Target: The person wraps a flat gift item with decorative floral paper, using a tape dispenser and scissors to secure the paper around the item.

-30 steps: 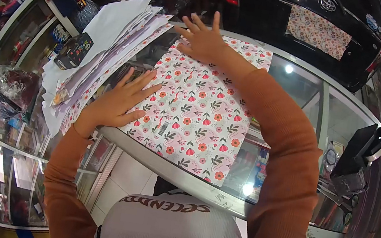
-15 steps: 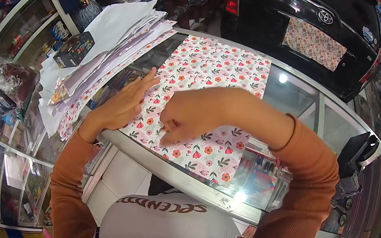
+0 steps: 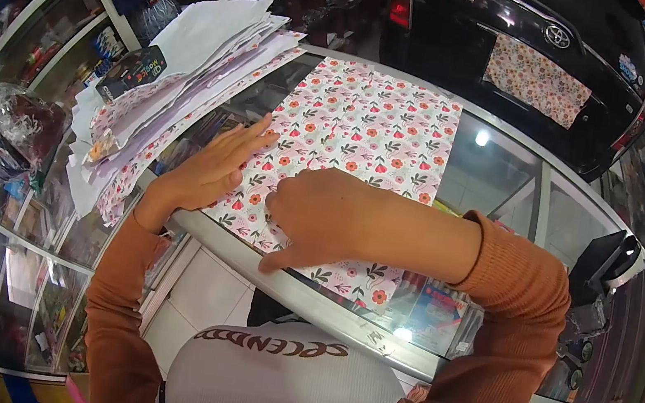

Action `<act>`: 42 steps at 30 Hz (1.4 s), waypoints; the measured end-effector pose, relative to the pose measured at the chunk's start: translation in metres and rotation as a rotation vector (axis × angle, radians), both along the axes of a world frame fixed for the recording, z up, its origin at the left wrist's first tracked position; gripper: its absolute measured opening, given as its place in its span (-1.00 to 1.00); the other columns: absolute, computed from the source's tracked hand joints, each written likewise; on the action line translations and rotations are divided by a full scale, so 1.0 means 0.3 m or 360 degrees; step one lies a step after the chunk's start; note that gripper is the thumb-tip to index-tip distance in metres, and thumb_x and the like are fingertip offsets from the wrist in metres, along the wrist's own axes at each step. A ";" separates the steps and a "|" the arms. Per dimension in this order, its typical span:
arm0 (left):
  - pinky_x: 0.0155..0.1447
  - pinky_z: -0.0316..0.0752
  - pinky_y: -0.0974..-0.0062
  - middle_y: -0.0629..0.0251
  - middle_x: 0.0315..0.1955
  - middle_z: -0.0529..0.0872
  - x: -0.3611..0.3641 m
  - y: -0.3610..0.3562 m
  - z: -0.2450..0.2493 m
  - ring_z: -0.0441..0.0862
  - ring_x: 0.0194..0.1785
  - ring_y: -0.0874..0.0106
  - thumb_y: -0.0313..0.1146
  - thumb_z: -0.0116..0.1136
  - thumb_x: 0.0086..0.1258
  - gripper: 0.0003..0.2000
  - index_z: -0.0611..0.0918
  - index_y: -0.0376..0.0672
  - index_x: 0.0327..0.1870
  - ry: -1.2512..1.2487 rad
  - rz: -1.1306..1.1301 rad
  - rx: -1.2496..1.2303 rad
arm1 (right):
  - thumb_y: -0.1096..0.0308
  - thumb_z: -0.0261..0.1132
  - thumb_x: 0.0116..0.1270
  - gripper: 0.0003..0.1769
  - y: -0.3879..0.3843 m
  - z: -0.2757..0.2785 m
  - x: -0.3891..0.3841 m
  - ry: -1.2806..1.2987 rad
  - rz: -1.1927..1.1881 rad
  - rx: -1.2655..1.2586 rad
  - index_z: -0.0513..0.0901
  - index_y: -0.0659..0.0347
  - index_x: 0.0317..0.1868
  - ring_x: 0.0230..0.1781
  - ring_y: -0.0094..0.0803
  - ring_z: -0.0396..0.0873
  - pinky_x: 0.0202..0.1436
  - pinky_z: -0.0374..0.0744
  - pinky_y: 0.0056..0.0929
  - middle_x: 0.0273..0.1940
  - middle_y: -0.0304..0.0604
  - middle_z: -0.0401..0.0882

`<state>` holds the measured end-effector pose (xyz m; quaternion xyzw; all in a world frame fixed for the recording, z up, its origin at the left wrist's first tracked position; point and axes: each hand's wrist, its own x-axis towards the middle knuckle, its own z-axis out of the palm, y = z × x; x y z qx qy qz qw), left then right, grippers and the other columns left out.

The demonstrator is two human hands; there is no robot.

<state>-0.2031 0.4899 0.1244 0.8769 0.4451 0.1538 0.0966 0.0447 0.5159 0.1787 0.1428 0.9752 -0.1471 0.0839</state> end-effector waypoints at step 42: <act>0.56 -0.11 0.03 0.10 0.51 0.12 0.018 -0.005 0.003 0.05 0.54 0.05 0.12 0.10 0.35 -0.32 0.33 0.00 0.44 0.0099 0.0057 0.0037 | -0.23 0.19 0.33 -0.18 0.090 0.119 0.079 -0.0653 -0.0277 -0.0108 0.25 0.11 0.42 0.12 -0.03 0.54 0.13 0.52 -0.11 0.30 0.04 0.29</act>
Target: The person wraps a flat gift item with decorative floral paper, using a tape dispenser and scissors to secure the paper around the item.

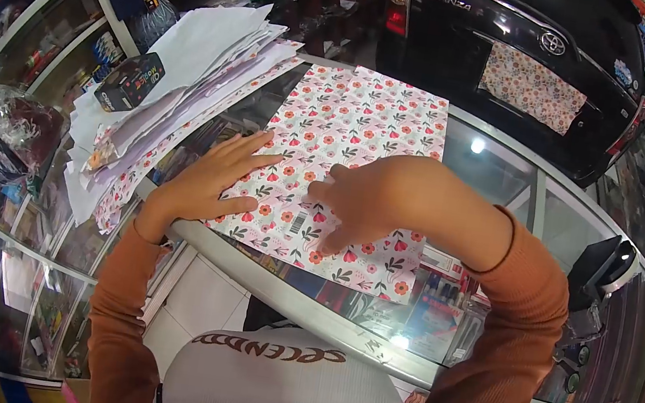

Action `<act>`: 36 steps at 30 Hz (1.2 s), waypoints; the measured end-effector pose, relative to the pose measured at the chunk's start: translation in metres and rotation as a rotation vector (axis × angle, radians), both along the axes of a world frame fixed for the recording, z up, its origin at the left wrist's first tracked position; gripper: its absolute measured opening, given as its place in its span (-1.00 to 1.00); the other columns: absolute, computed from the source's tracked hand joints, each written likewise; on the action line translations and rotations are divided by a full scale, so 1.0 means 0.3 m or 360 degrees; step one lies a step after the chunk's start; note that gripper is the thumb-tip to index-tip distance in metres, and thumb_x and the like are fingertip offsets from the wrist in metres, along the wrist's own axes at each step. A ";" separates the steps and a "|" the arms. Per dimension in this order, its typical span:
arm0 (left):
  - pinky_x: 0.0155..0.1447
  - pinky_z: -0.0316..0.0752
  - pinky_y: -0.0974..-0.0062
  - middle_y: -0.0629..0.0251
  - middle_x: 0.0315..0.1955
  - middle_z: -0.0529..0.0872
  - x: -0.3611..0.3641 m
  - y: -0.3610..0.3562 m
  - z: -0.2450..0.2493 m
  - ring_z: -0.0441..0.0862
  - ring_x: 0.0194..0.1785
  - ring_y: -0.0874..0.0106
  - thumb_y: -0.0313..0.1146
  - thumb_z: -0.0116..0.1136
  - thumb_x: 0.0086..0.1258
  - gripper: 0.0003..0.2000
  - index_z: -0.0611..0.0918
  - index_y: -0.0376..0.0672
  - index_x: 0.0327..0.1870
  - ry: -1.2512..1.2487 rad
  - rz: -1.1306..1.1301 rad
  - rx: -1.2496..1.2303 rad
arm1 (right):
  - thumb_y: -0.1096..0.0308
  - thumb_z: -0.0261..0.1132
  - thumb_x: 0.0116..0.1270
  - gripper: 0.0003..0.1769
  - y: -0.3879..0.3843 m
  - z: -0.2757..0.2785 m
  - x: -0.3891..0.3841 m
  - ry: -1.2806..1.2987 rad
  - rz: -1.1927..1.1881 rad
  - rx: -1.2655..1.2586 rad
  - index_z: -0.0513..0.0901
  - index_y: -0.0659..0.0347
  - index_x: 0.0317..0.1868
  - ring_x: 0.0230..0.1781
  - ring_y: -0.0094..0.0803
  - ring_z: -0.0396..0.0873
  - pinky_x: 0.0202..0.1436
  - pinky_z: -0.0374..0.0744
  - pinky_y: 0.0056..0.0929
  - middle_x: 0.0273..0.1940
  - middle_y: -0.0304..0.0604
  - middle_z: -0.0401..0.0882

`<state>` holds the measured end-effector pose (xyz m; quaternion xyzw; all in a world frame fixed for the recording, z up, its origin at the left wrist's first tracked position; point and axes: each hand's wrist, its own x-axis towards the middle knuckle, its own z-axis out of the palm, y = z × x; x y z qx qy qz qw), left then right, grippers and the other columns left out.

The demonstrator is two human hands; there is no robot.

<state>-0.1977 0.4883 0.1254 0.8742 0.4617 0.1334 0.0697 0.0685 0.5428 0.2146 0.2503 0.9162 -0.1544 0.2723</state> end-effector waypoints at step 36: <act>0.53 -0.04 0.15 -0.05 0.40 0.28 0.089 0.211 0.154 0.18 0.48 0.10 -0.03 -0.07 0.51 -0.44 0.32 -0.21 0.39 0.0148 -0.0009 -0.0155 | -0.34 0.04 0.34 -0.19 0.397 -0.283 -0.020 0.0879 -0.0452 0.0765 0.34 0.08 0.38 0.47 -0.05 0.11 0.33 0.14 0.16 0.48 -0.06 0.16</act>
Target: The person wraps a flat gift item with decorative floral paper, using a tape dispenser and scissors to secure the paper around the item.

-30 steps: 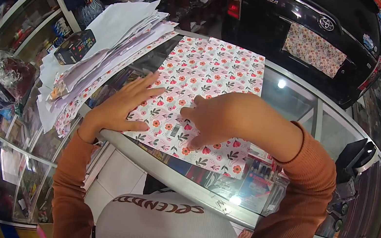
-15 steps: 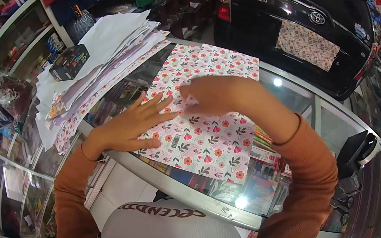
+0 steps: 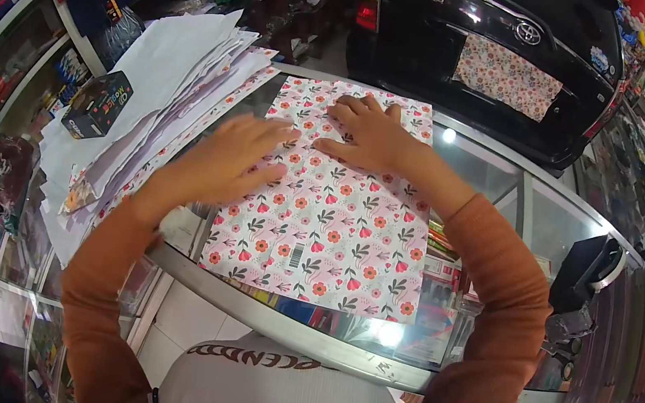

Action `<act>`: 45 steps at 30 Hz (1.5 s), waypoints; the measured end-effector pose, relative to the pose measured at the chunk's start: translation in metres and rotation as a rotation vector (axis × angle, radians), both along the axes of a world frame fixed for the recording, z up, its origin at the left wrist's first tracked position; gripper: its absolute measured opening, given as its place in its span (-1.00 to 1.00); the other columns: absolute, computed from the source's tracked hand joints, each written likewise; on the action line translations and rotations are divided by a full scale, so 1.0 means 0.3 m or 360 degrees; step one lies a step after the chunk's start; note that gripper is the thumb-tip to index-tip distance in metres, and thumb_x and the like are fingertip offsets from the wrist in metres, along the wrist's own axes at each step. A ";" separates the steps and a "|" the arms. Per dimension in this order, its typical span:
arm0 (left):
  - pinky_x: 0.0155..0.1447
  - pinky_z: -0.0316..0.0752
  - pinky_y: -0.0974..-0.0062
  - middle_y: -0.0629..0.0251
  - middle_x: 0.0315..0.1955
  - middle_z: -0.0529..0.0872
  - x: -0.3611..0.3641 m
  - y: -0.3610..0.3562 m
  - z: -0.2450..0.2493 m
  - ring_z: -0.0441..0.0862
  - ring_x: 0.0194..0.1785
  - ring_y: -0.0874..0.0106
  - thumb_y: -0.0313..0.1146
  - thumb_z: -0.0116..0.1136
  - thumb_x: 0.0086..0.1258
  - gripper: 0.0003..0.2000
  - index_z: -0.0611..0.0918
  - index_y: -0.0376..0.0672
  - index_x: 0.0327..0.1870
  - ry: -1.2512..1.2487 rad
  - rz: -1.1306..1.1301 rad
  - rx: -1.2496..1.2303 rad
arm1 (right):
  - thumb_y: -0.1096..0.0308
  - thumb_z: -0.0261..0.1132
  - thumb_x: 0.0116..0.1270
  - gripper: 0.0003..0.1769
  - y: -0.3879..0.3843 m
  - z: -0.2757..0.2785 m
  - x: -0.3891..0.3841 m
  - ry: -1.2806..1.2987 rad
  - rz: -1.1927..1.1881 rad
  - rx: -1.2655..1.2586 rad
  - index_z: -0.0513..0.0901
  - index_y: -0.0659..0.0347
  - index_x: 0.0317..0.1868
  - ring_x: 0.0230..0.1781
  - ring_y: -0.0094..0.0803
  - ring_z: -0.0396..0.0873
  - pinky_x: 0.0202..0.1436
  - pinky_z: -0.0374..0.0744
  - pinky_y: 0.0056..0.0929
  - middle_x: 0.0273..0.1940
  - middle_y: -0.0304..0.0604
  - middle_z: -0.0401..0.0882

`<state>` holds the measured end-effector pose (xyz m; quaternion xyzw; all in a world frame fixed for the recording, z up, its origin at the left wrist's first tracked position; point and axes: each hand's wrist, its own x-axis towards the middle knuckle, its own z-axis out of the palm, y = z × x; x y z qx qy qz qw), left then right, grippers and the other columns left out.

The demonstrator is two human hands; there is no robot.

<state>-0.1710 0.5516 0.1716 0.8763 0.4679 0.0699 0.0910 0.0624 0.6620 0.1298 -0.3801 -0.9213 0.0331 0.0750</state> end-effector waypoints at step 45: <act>0.54 -0.41 -0.13 0.11 0.35 0.40 -0.062 0.148 -0.171 0.24 0.47 0.24 -0.25 -0.12 0.51 -0.59 0.43 -0.09 0.34 -0.0053 -0.0057 0.0642 | -0.10 -0.09 0.52 -0.27 -0.403 -0.041 -0.060 0.0042 0.0583 0.0136 0.17 0.31 0.45 0.52 0.01 0.04 0.41 -0.02 0.37 0.49 0.23 0.01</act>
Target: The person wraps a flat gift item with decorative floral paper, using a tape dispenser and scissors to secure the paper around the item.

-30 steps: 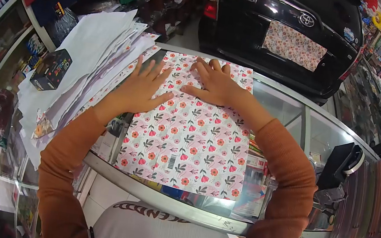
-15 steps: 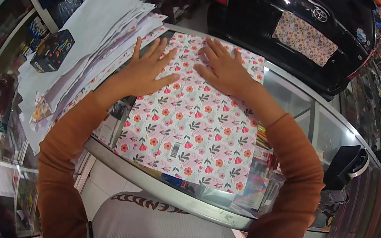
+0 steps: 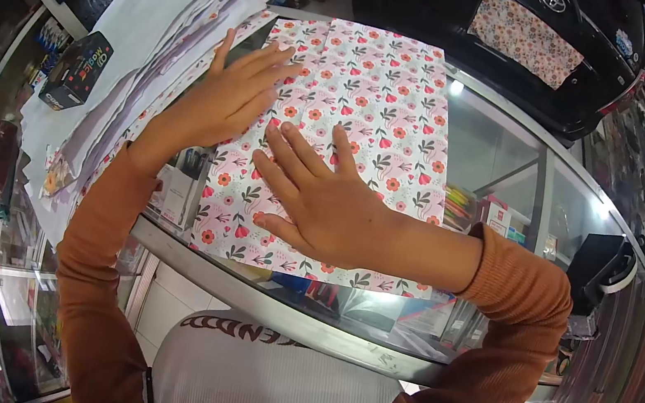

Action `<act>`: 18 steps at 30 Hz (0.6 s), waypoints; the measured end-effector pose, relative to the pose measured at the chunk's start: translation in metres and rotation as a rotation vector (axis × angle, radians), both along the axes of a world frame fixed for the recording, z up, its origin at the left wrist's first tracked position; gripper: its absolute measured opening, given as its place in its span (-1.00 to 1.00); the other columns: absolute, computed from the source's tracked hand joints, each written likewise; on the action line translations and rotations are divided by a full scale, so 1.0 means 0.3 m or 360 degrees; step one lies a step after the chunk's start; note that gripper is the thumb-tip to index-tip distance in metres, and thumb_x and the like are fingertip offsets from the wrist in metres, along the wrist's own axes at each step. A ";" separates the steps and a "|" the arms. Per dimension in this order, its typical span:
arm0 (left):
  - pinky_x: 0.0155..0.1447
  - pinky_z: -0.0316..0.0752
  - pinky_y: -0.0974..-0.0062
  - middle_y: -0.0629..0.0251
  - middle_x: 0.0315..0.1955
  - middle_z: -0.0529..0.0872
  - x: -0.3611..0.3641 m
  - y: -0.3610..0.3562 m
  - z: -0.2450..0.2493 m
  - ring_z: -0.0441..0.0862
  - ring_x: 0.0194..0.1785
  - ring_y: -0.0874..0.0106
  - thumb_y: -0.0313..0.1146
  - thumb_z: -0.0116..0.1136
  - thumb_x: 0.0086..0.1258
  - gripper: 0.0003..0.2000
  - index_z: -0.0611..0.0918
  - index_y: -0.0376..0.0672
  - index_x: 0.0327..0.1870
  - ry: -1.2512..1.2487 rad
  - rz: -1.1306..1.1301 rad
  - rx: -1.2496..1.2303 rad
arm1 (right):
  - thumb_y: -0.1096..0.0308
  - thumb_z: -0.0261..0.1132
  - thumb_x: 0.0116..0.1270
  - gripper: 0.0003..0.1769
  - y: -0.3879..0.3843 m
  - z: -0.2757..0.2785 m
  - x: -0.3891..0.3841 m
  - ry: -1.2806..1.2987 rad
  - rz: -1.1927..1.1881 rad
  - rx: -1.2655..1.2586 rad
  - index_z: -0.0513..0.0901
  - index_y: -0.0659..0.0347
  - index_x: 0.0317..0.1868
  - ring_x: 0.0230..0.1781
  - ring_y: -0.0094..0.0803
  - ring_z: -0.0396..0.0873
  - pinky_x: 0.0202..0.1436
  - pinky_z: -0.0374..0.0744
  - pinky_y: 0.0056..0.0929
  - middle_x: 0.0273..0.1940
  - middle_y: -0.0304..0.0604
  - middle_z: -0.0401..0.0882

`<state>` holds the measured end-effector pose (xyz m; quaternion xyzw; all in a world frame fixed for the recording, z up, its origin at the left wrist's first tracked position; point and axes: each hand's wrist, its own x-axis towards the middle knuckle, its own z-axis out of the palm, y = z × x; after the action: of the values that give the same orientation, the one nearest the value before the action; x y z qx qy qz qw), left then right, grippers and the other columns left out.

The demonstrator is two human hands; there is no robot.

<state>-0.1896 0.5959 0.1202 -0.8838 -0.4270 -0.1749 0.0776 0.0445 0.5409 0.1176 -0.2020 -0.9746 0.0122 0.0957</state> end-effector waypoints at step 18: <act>0.55 -0.16 -0.06 -0.26 0.42 0.15 0.015 -0.345 0.064 0.06 0.52 -0.06 0.25 0.03 0.34 -0.07 0.12 -0.42 0.45 0.0158 -0.0228 -0.0524 | -0.16 -0.14 0.49 -0.15 -0.004 -0.009 -0.003 0.0083 -0.0039 0.0055 0.19 0.57 0.37 0.54 0.02 -0.02 0.36 0.05 0.44 0.46 0.32 0.05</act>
<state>-0.1852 0.4924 0.1395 -0.9202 -0.3816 -0.0638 -0.0598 0.0437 0.5399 0.1150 -0.2118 -0.9693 -0.0006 0.1247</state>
